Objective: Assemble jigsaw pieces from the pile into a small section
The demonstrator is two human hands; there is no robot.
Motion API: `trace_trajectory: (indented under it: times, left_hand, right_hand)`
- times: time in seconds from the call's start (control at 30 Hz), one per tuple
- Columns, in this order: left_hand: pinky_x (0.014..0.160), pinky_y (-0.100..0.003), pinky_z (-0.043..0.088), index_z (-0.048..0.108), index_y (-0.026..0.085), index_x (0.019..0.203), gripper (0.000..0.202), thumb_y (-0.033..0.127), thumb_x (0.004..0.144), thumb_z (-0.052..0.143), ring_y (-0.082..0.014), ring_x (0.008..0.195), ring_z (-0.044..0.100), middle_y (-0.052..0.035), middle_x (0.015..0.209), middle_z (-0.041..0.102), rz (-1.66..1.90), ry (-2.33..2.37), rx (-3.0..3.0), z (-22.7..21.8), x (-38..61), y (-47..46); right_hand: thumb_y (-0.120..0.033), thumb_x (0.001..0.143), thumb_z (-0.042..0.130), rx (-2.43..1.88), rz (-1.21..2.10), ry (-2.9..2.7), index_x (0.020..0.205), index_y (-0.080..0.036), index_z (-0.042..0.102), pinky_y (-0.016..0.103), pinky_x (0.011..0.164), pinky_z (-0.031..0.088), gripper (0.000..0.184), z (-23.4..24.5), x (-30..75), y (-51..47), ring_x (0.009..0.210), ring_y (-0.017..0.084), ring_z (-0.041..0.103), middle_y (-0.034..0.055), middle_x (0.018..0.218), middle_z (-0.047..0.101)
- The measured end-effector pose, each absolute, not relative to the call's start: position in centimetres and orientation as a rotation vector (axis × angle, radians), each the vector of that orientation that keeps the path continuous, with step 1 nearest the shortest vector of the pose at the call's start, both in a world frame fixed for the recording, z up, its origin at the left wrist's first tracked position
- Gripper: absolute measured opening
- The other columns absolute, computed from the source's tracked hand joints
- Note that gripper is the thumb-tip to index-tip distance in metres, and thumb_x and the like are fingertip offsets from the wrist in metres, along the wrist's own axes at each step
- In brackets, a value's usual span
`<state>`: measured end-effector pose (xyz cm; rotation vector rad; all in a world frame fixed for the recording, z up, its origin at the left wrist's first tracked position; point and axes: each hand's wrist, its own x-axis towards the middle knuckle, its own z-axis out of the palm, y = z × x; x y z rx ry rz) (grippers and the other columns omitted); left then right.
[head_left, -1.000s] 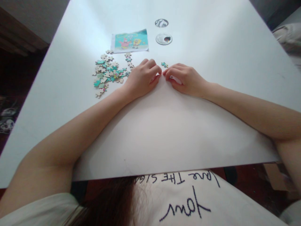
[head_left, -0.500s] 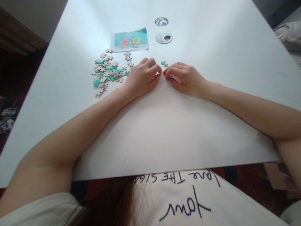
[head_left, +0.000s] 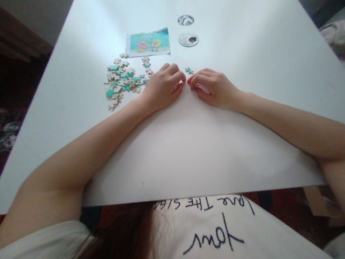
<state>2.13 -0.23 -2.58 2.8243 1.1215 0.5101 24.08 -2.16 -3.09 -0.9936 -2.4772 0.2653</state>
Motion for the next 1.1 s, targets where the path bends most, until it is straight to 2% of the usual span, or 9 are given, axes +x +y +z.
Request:
trace_trajectory:
  times: [0.13, 0.4, 0.63, 1.1]
  left_hand:
    - [0.090, -0.043, 0.043, 0.060, 0.021, 0.106, 0.034, 0.032, 0.093, 0.031, -0.0271, 0.110, 0.049, -0.0101, 0.111, 0.058, 0.483, 1.146, 2.816, -2.56, 2.22, -0.28]
    - [0.092, -0.046, 0.043, 0.060, 0.022, 0.107, 0.033, 0.032, 0.092, 0.033, -0.0287, 0.112, 0.048, -0.0111, 0.114, 0.057, 0.441, 1.178, 2.778, -2.41, 2.41, -0.31]
    - [0.094, -0.048, 0.039, 0.057, 0.031, 0.108, 0.028, 0.039, 0.094, 0.034, -0.0270, 0.110, 0.046, -0.0051, 0.117, 0.059, 0.531, 1.092, 2.708, -3.12, 1.99, 0.26]
    - [0.089, -0.045, 0.044, 0.059, 0.026, 0.103, 0.026, 0.032, 0.093, 0.036, -0.0268, 0.109, 0.051, -0.0069, 0.110, 0.059, 0.538, 1.133, 2.805, -2.88, 2.14, 0.00]
  right_hand:
    - [-0.018, 0.085, 0.047, -0.987, 0.211, -2.496, 0.093, -0.026, 0.058, 0.039, 0.093, 0.051, 0.016, -2.95, 24.08, -2.22, 0.109, 0.022, 0.061, 0.0016, 0.106, 0.068]
    - [-0.019, 0.087, 0.045, -0.983, 0.227, -2.486, 0.094, -0.024, 0.058, 0.040, 0.093, 0.050, 0.015, -3.22, 24.17, -2.12, 0.109, 0.022, 0.061, 0.0018, 0.107, 0.068]
    - [-0.017, 0.086, 0.047, -0.989, 0.227, -2.480, 0.093, -0.025, 0.056, 0.040, 0.092, 0.051, 0.015, -3.07, 24.11, -2.23, 0.109, 0.022, 0.061, 0.0009, 0.103, 0.069]
    - [-0.011, 0.083, 0.048, -0.975, 0.200, -2.499, 0.091, -0.025, 0.054, 0.039, 0.091, 0.051, 0.016, -2.80, 24.03, -2.33, 0.107, 0.023, 0.062, 0.0027, 0.104, 0.069]
